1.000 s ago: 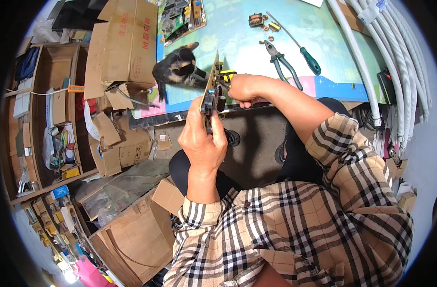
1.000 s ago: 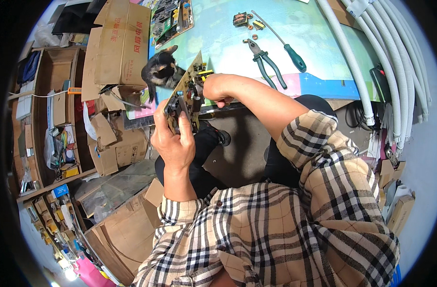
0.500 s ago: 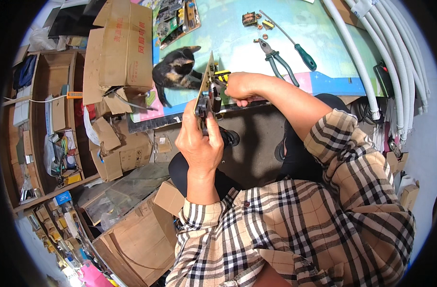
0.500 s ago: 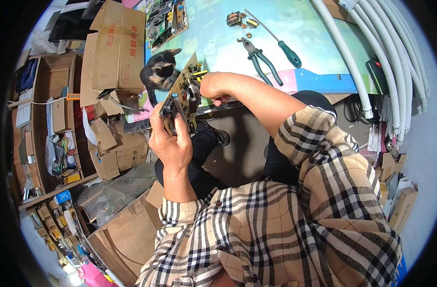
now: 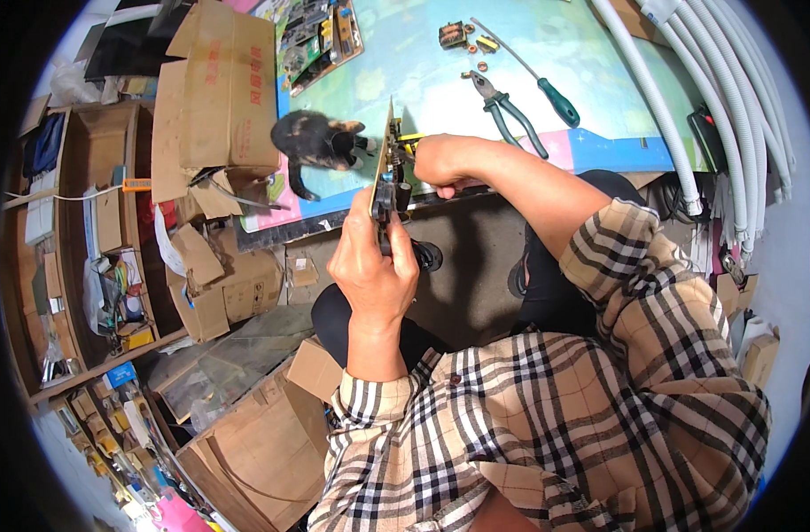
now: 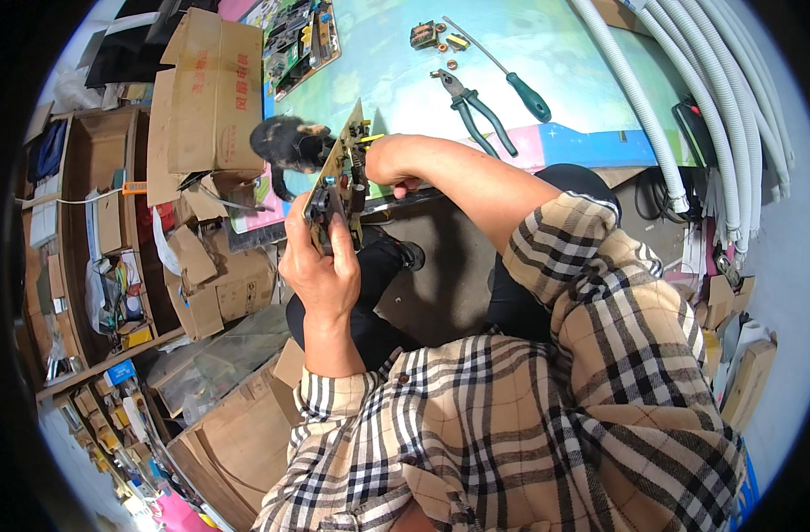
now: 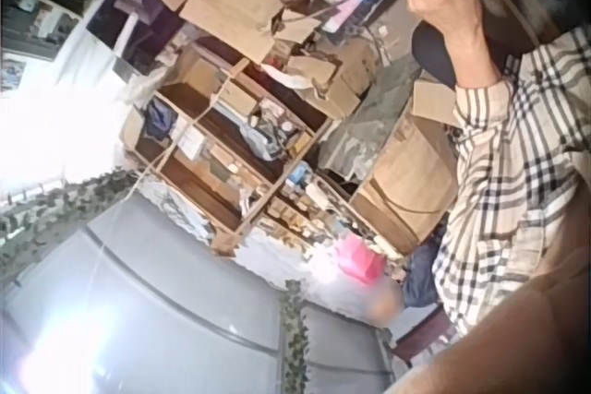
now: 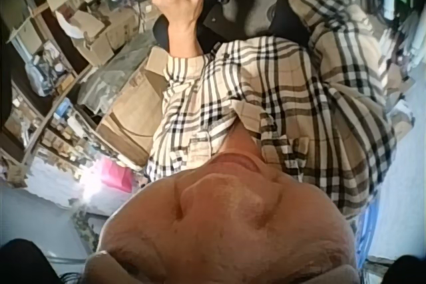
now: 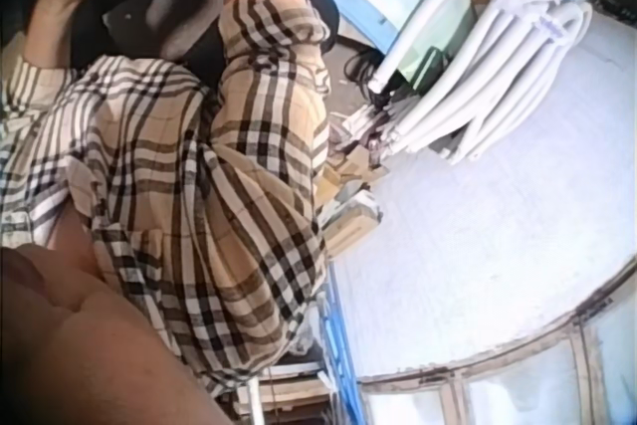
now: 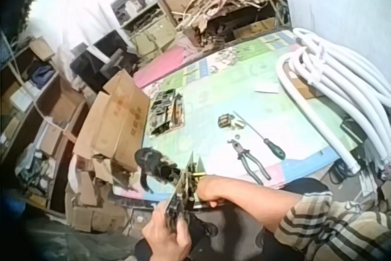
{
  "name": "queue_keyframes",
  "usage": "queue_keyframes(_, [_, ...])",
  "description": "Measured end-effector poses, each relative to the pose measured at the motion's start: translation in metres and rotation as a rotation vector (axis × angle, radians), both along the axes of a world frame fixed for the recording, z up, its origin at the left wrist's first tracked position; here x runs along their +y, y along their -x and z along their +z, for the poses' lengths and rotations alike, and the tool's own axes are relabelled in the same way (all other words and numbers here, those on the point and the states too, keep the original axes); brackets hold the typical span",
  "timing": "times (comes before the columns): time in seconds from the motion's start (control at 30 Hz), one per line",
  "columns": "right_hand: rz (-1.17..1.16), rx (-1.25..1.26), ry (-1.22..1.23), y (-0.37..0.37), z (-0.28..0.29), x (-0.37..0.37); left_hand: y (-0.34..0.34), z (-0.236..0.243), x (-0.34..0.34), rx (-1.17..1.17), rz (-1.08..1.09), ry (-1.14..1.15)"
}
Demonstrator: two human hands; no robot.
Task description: The person uses a screwdriver to remove and reinsert screws on a circuit board while seated at a cluttered workbench. A cat is present on the table and briefly interacts with the person.
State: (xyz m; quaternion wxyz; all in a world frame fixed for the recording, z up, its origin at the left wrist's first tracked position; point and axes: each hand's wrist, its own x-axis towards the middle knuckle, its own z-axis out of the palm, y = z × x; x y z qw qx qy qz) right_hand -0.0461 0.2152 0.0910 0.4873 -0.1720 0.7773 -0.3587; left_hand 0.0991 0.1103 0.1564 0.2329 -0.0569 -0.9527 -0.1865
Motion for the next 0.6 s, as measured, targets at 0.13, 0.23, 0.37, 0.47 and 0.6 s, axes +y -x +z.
queue_keyframes(0.13, [-0.002,-0.035,0.002,-0.001,0.004,0.0,-0.001,-0.001,0.0,0.025,-0.009,0.044])
queue_keyframes(0.23, [-0.018,-0.068,-0.023,-0.001,0.008,0.0,-0.003,-0.002,0.002,0.018,-0.021,0.067])
queue_keyframes(0.37, [-0.004,-0.072,-0.092,0.0,0.009,0.005,-0.005,-0.003,0.014,-0.03,-0.04,0.122])
queue_keyframes(0.47, [-0.011,-0.038,-0.106,-0.002,-0.004,0.002,-0.007,-0.006,0.022,-0.033,-0.079,0.177])
queue_keyframes(0.6, [0.004,-0.104,-0.087,0.001,-0.017,0.002,-0.017,-0.018,0.03,-0.128,-0.058,0.189])
